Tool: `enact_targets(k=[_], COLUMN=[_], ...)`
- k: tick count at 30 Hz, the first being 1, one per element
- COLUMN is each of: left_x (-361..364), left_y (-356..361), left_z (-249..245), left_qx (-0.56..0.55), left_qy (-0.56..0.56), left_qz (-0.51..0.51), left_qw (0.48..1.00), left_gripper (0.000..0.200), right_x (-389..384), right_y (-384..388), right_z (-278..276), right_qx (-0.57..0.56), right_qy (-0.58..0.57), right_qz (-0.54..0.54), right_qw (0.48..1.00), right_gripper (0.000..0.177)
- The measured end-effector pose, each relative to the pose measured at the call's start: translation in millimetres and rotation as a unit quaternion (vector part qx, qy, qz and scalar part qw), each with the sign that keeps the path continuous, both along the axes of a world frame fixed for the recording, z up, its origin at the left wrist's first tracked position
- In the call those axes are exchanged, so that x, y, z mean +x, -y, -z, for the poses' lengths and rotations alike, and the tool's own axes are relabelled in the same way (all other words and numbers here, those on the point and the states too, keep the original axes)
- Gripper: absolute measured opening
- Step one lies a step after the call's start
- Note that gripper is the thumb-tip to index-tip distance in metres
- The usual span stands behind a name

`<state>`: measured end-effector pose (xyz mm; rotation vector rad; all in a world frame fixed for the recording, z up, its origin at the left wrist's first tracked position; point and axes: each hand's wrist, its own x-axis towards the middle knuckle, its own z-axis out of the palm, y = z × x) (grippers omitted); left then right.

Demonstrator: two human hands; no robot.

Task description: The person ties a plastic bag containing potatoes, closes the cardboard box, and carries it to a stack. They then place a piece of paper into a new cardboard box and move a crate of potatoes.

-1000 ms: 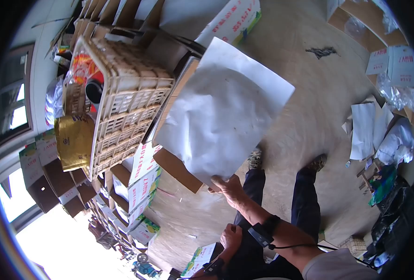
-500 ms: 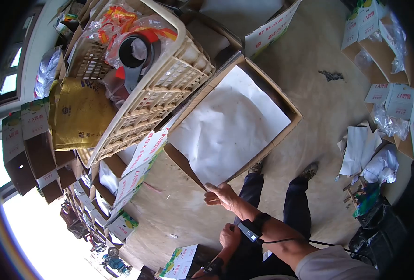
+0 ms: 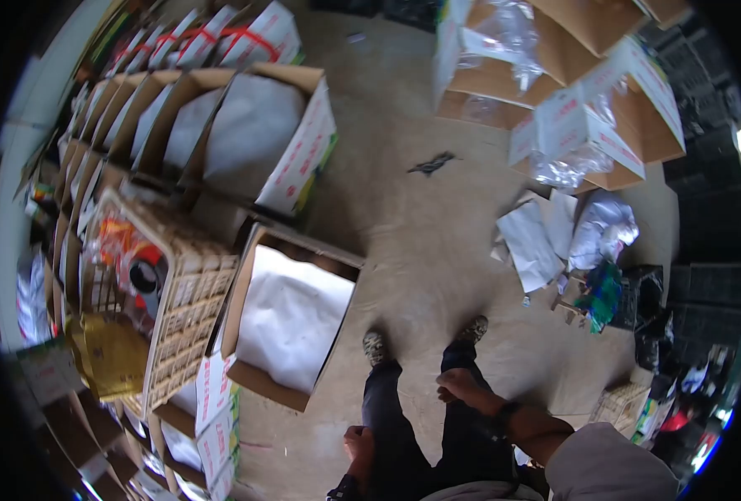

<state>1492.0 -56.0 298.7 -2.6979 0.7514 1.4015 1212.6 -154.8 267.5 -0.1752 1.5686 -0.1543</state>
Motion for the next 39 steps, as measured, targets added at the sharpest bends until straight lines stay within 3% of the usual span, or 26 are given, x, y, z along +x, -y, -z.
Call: enact_targets(k=[2,3,8,11,15,19,24,27,31,32,36,39], left_x=[-5.3,-5.5,-59.5,-106.1,-193.5,-283.6,-338.3,-358.6,-356.2,-356.3,-377.4,-379.8], left_y=[10.4,9.6,67.3,89.0,122.3,147.7,174.5,195.7,230.1,240.9,275.5,296.6], left_z=[10.2,21.5,-2.0,-1.3,-13.6,-39.7,-17.4,-20.4,-2.1,1.2,18.2,24.4], left_qx=[0.018,-0.001,0.017,0.023,0.026,-0.049,-0.028,-0.004,-0.023,-0.018,0.041,0.082], left_qy=[-0.02,-0.024,-0.113,-0.173,-0.187,-0.205,-0.323,-0.306,-0.368,-0.363,-0.3,-0.256], left_qz=[-0.001,0.042,0.125,0.116,0.183,0.29,0.268,0.283,0.3,0.306,0.345,0.385], left_qw=[1.0,0.999,0.986,0.978,0.965,0.933,0.907,0.909,0.88,0.88,0.889,0.883], left_gripper=[0.026,0.025,0.022,0.021,0.021,0.019,0.016,0.015,0.022,0.021,0.018,0.016], right_x=[-73.5,-98.9,-220.6,-269.0,-316.2,-354.5,-384.8,-387.8,-376.5,-364.7,-350.8,-322.6], right_y=[-30.3,-27.3,-98.4,-152.6,-224.8,-247.6,-251.2,-237.0,-234.2,-265.4,-251.9,-280.7], right_z=[14.1,-16.2,-53.0,-70.1,-76.0,-106.7,-119.0,-137.6,-149.4,-115.5,-173.6,-161.9], right_qx=[-0.085,-0.06,-0.057,-0.026,0.014,0.034,-0.005,-0.05,-0.092,-0.18,-0.052,-0.046], right_qy=[-0.02,-0.034,-0.097,-0.104,-0.118,-0.137,-0.131,-0.138,-0.131,-0.057,-0.156,-0.113], right_qz=[0.018,0.092,0.211,0.341,0.395,0.416,0.49,0.507,0.502,0.559,0.523,0.623], right_qw=[0.996,0.993,0.971,0.934,0.911,0.898,0.861,0.849,0.85,0.807,0.837,0.772], right_gripper=[0.021,0.022,0.024,0.025,0.026,0.025,0.025,0.026,0.027,0.031,0.024,0.025])
